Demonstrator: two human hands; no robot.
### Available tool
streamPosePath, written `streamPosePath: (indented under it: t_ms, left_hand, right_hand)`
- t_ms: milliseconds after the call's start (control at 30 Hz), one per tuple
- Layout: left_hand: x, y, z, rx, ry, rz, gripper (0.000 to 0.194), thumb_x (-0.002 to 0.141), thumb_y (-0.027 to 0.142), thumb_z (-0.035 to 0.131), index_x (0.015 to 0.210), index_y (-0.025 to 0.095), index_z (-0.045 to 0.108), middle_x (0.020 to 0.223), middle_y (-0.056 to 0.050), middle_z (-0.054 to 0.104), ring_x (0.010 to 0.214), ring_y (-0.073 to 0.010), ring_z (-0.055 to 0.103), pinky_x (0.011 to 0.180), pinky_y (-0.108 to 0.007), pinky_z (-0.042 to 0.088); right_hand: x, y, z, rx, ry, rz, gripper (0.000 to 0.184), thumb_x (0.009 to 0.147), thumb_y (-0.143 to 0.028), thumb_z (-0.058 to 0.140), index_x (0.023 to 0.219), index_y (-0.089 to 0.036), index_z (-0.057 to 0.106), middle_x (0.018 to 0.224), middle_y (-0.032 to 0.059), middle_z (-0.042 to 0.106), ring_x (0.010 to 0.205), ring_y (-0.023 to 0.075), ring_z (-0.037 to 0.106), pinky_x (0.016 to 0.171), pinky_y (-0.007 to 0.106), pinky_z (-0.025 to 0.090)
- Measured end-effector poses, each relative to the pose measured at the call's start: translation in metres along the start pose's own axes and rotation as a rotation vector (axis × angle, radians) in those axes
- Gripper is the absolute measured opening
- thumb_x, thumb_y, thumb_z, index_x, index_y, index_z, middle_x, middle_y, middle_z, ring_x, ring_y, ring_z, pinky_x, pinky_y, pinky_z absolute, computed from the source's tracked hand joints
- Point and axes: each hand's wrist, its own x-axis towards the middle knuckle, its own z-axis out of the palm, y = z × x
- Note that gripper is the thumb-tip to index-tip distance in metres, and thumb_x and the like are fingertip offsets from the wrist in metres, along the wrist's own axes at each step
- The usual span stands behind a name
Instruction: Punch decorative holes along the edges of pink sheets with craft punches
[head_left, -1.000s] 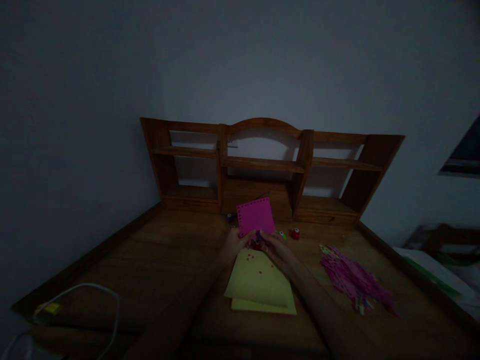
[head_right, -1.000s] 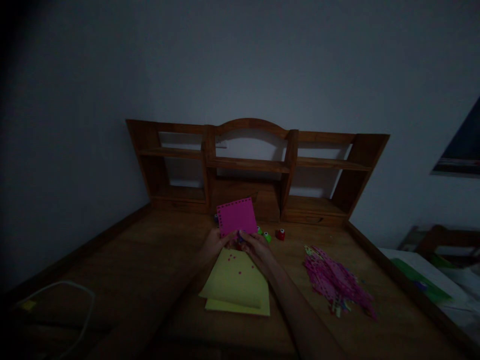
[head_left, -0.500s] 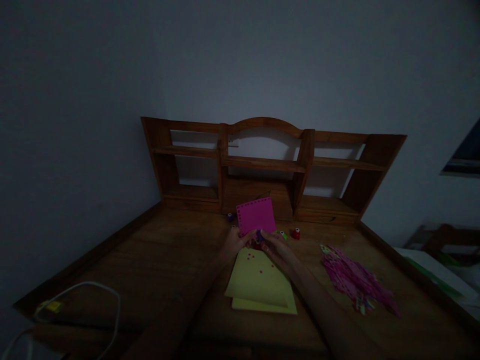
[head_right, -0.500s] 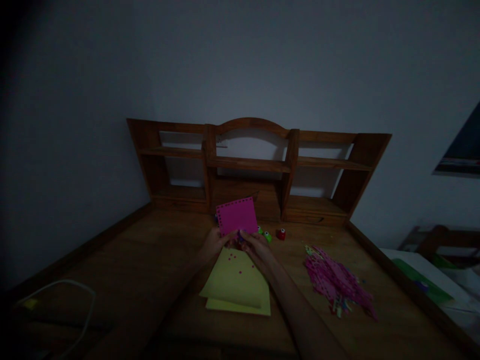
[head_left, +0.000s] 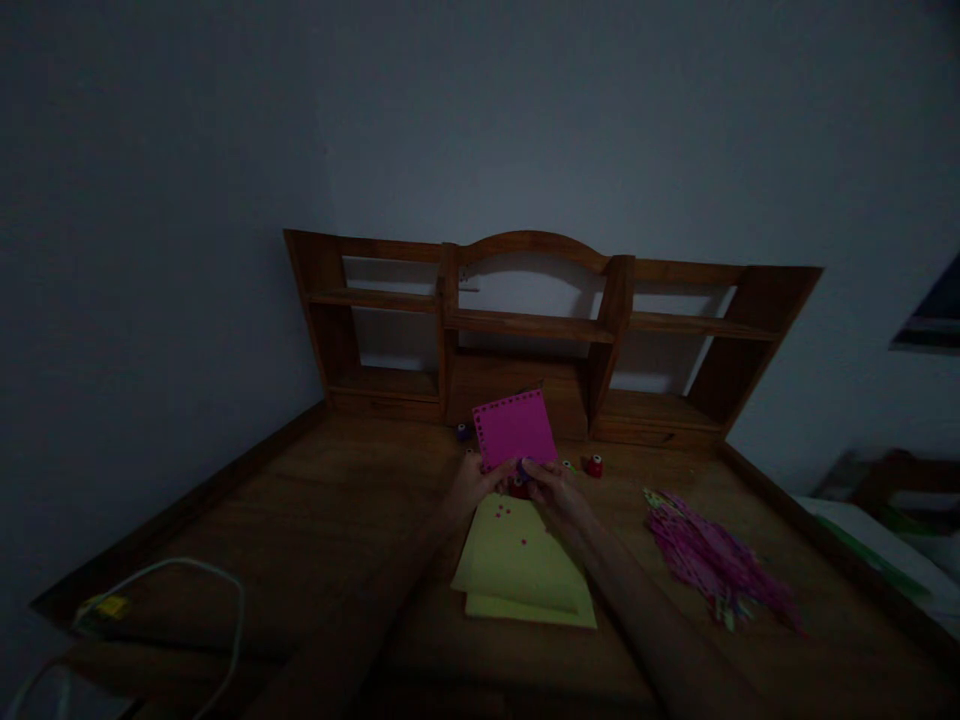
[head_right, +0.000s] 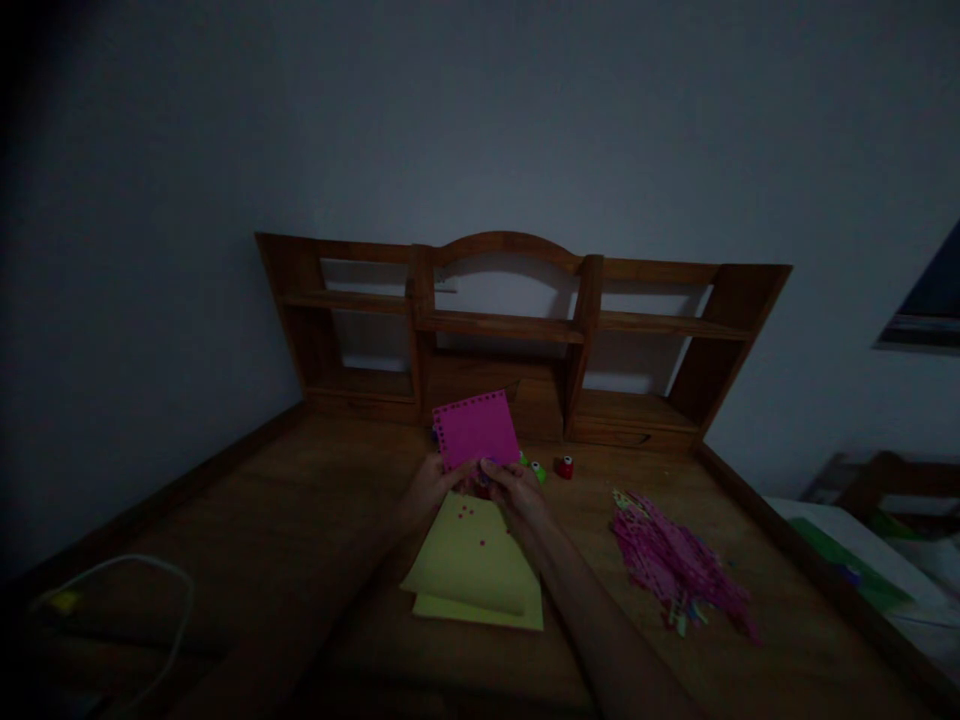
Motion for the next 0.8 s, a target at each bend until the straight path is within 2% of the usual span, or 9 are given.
streamPosePath:
  t_ms: [133,267,433,667,800]
  left_hand:
    - [-0.004,0.008,0.003,-0.102,0.027,0.008,0.041,0.079,0.052,0.066,0.078,0.011,0.071,0.066,-0.006,0.067,0.056,-0.0155,0.058,0.053,-0.025,0.042]
    - [-0.005,0.011,0.003,-0.175,0.065,-0.014,0.043,0.081,0.053,0.065,0.085,0.011,0.072,0.079,-0.009,0.071,0.065,-0.0183,0.063,0.058,-0.026,0.045]
    - [-0.004,0.007,0.004,-0.154,0.039,-0.019,0.041,0.079,0.052,0.067,0.084,0.011,0.070,0.073,-0.008,0.069,0.055,-0.0146,0.058,0.052,-0.025,0.042]
    - [-0.001,0.000,0.002,-0.073,-0.049,-0.006,0.040,0.078,0.052,0.067,0.067,0.014,0.064,0.057,-0.004,0.061,0.049,-0.0134,0.053,0.049,-0.025,0.039]
    - [0.002,-0.007,0.001,-0.018,-0.036,-0.004,0.041,0.079,0.053,0.065,0.065,0.014,0.064,0.056,-0.004,0.060,0.048,-0.0131,0.052,0.048,-0.024,0.039]
  right_hand:
    - [-0.001,-0.001,-0.001,-0.065,0.034,-0.031,0.039,0.060,-0.040,0.086,0.048,-0.017,0.057,0.042,-0.0039,0.048,0.039,0.0059,0.033,0.040,0.024,0.021]
    - [-0.003,-0.005,0.000,-0.087,0.034,-0.024,0.043,0.059,-0.042,0.086,0.046,-0.017,0.054,0.042,-0.0041,0.046,0.040,0.0057,0.029,0.041,0.025,0.015]
    - [-0.006,-0.006,0.003,-0.124,0.020,0.009,0.043,0.060,-0.046,0.085,0.047,-0.018,0.055,0.039,-0.0049,0.042,0.039,0.0061,0.027,0.042,0.026,0.015]
    - [-0.005,-0.006,0.002,-0.174,0.000,0.016,0.042,0.061,-0.048,0.083,0.049,-0.017,0.057,0.041,-0.0039,0.044,0.040,0.0063,0.028,0.043,0.026,0.018]
    - [0.000,0.002,-0.004,-0.184,0.011,0.015,0.038,0.060,-0.047,0.083,0.057,-0.015,0.064,0.050,0.0000,0.056,0.043,0.0071,0.036,0.043,0.025,0.022]
